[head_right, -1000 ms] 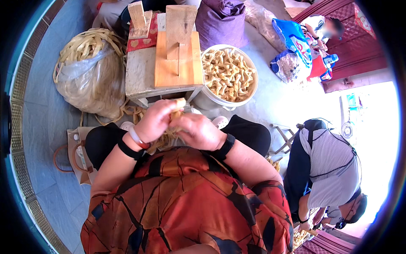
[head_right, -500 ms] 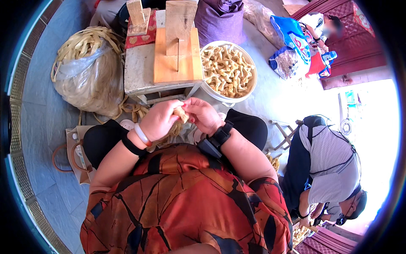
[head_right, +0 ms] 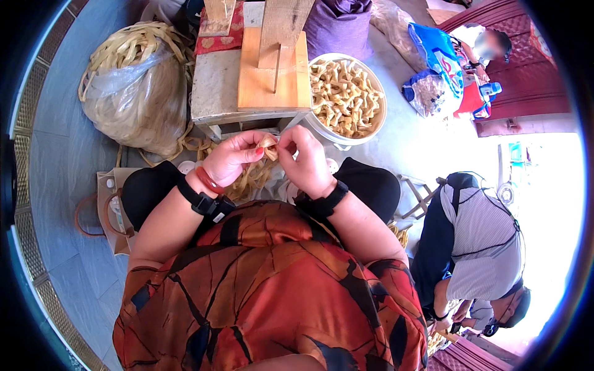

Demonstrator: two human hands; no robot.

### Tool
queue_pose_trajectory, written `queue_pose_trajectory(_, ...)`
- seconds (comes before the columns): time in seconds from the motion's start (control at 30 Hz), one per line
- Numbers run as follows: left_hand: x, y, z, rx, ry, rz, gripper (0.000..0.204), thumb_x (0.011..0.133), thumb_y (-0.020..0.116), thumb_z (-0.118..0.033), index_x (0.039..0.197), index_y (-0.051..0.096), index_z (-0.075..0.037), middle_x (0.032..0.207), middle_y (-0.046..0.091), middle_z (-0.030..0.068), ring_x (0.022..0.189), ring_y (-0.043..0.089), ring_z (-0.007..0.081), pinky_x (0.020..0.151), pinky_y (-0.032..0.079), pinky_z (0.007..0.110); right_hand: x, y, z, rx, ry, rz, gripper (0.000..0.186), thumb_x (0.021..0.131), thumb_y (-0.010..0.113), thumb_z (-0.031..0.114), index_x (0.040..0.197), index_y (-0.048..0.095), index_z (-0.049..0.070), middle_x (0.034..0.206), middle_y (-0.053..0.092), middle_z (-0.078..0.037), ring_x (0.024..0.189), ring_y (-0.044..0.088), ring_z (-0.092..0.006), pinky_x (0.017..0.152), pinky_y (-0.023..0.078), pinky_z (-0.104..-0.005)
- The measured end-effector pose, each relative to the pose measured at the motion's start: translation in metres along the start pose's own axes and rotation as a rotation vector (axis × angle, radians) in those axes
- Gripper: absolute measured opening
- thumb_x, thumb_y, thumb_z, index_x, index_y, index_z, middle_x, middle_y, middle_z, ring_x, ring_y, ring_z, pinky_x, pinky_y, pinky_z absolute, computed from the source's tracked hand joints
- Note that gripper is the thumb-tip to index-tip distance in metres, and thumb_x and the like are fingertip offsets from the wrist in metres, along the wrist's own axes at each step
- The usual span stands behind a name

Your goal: The person manipulates thin strips of material by hand, folding and weaving them into specific shapes and placing them into a bucket.

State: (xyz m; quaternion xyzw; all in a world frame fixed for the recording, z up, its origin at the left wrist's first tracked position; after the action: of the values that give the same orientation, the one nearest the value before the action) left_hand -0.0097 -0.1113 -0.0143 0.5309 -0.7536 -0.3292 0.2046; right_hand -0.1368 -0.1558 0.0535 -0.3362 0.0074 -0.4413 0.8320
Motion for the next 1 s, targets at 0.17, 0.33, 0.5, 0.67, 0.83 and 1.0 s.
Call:
queue_pose_trajectory(0.17,-0.003,-0.006,0.007,0.083,0.111,-0.131,0.014,0.093,0.061,-0.011,0.105,0.061,-0.004,0.101,0.058,-0.0036,0.093,0.051,0.0052,0.085,0.042,0.023,0.001,0.006,0.021,-0.086,-0.106,0.079,0.019,0.079,0.066,0.001,0.097,0.058,0.002,0.083,0.062,-0.011,0.076,0.063,-0.0279,0.071,0.051,-0.033)
queue_pose_trajectory(0.33,-0.007,0.004,-0.011,0.371,0.223,-0.187,0.014,0.096,0.058,-0.011,0.107,0.06,-0.004,0.094,0.058,-0.0025,0.085,0.052,0.0058,0.078,0.045,0.023,-0.009,0.016,-0.024,0.784,0.643,0.276,0.016,0.087,0.062,0.015,0.093,0.058,0.0,0.078,0.06,-0.016,0.075,0.061,-0.035,0.068,0.05,-0.0369)
queue_pose_trajectory(0.5,-0.01,0.004,-0.011,0.532,0.124,-0.283,0.017,0.099,0.052,-0.017,0.107,0.061,-0.005,0.087,0.059,-0.0033,0.073,0.051,0.0051,0.069,0.044,0.02,0.005,0.004,0.021,-0.338,-0.176,0.269,0.015,0.089,0.06,0.01,0.078,0.053,0.001,0.067,0.052,-0.015,0.065,0.054,-0.0358,0.058,0.044,-0.0394)
queue_pose_trajectory(0.67,-0.014,-0.002,-0.058,0.931,0.404,-0.505,0.02,0.101,0.049,-0.019,0.096,0.059,-0.002,0.082,0.062,0.0046,0.075,0.056,0.0123,0.07,0.045,0.025,-0.002,0.0,0.019,-0.008,0.022,0.39,0.015,0.09,0.059,0.012,0.079,0.055,0.001,0.07,0.056,-0.015,0.068,0.058,-0.0339,0.062,0.047,-0.0408)
queue_pose_trajectory(0.83,-0.013,0.007,-0.054,1.089,0.423,-0.451,0.019,0.1,0.05,-0.019,0.097,0.057,-0.002,0.087,0.064,0.0106,0.076,0.06,0.0169,0.07,0.047,0.028,0.007,-0.017,0.034,-0.006,-0.161,0.129,0.016,0.084,0.066,0.012,0.095,0.058,0.003,0.083,0.063,-0.012,0.08,0.064,-0.0317,0.067,0.051,-0.0389)
queue_pose_trajectory(1.0,-0.011,0.015,-0.056,1.029,0.484,-0.44,0.016,0.099,0.052,-0.017,0.098,0.056,-0.002,0.084,0.062,0.007,0.074,0.058,0.0139,0.069,0.047,0.027,0.014,0.002,0.04,-0.095,-0.274,0.311,0.016,0.076,0.067,-0.002,0.082,0.054,0.003,0.071,0.058,-0.01,0.064,0.059,-0.0286,0.057,0.047,-0.0354)
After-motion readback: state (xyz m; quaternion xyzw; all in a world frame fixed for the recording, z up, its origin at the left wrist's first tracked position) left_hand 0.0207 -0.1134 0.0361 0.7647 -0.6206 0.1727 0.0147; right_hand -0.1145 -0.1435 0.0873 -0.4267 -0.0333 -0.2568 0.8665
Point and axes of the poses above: each hand's wrist, its own x-axis towards the middle knuckle, its own y-axis out of the palm, z = x × y, the point moved 6 cm from there along x, towards the middle knuckle
